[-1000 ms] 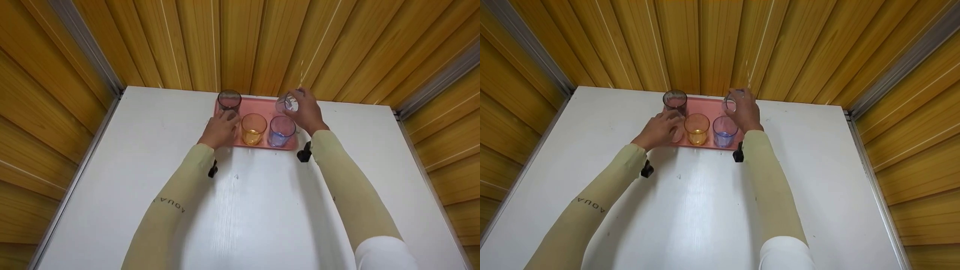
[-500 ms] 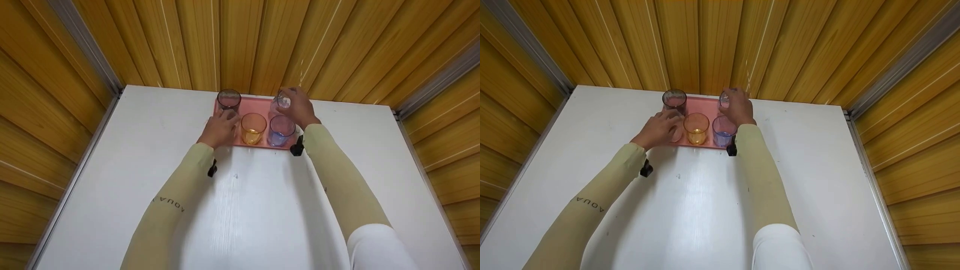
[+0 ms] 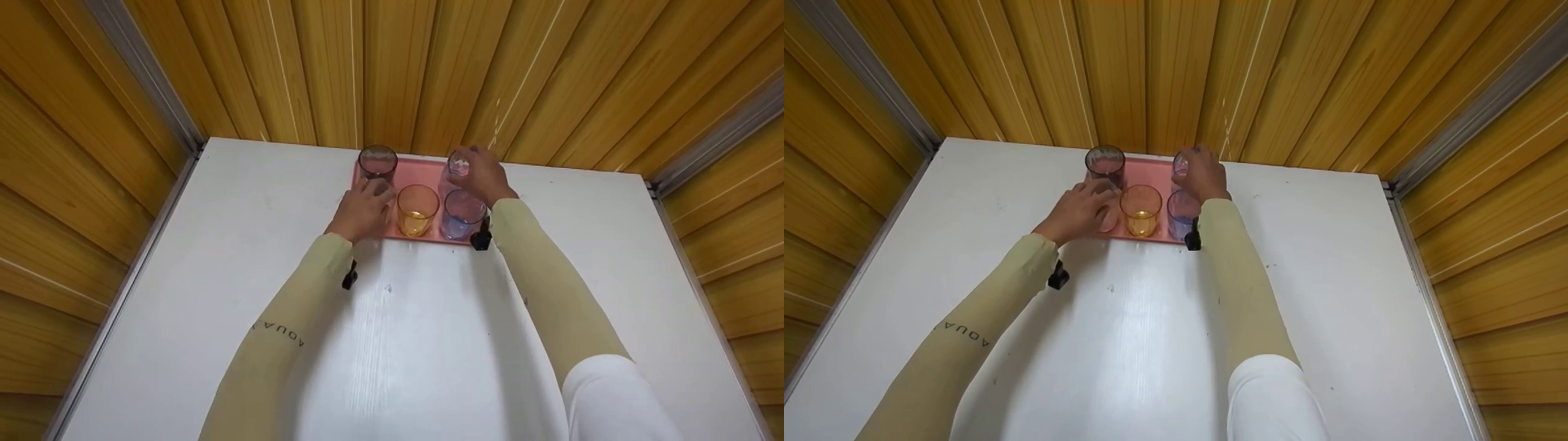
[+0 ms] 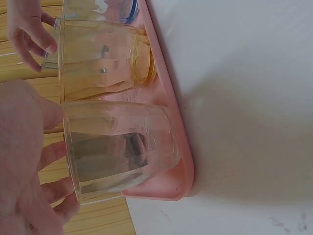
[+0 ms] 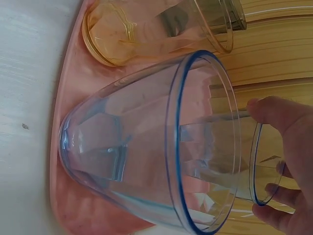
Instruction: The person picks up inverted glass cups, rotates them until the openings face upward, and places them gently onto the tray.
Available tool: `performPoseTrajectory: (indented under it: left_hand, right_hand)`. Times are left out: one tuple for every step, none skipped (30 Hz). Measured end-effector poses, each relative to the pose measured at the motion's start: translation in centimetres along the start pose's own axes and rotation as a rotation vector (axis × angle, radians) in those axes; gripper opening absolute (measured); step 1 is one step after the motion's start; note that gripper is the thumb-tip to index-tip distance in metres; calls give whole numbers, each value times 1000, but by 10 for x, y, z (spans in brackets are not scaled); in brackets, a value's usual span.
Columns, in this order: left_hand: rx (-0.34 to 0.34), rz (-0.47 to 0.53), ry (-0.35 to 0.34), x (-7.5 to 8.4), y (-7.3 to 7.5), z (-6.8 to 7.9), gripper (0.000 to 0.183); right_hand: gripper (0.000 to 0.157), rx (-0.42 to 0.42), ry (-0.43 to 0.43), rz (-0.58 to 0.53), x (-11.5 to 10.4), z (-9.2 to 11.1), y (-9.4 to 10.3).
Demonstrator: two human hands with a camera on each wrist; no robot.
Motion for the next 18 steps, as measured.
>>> performPoseTrajectory:
  left_hand:
    - [0,4,0,0,0,0,39]
    - [-1,5,1,1,0,0,39]
    - [-3,7,3,1,0,0,40]
    - [-7,6,9,2,0,0,39]
    - [-13,5,13,2,0,0,39]
    - [-15,5,17,2,0,0,39]
    - [-17,5,21,2,0,0,38]
    - [-21,7,24,3,0,0,38]
    - [-25,11,26,3,0,0,37]
    - [-27,16,28,4,0,0,37]
    - [-28,19,29,4,0,1,37]
    - [-28,21,29,4,0,1,36]
    - [-30,21,29,4,0,1,36]
    - [-29,22,27,4,0,2,36]
    - [-29,22,26,4,1,2,36]
    - [-26,24,25,4,1,2,36]
    - [-27,22,24,4,1,2,37]
    - [-25,23,21,4,1,2,37]
  right_hand:
    - [70,0,2,9,0,-1,-1]
    - [70,-1,2,16,1,-1,-2]
    - [69,-3,0,19,1,-2,-3]
    - [69,-5,1,19,2,-3,-4]
    - [70,-7,-3,19,3,-3,-5]
    - [69,-8,-6,17,3,-4,-6]
    - [69,-8,-10,10,4,-5,-7]
    - [69,-10,-17,1,4,-5,-8]
    - [69,-9,-24,-6,4,-6,-8]
    - [68,-8,-26,-13,5,-6,-9]
    - [67,-9,-29,-16,5,-6,-9]
    - [66,-9,-25,-21,5,-6,-9]
    - [66,-9,-20,-21,5,-7,-9]
    - [65,-8,-12,-15,6,-7,-9]
    - [64,-1,0,-8,6,-8,-8]
    - [64,2,10,-5,7,-8,-8]
    - [64,7,17,1,7,-8,-7]
    - [65,9,15,2,8,-9,-7]
Point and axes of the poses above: each hand's wrist, its own z-axis away from the middle knuckle, its own y-axis out of the back of the hand, x = y × z, the point moved 2 cm from there along -z, towards the middle knuckle, and after that the axes turned 12 degrees about -z, right-handed, at the moved point
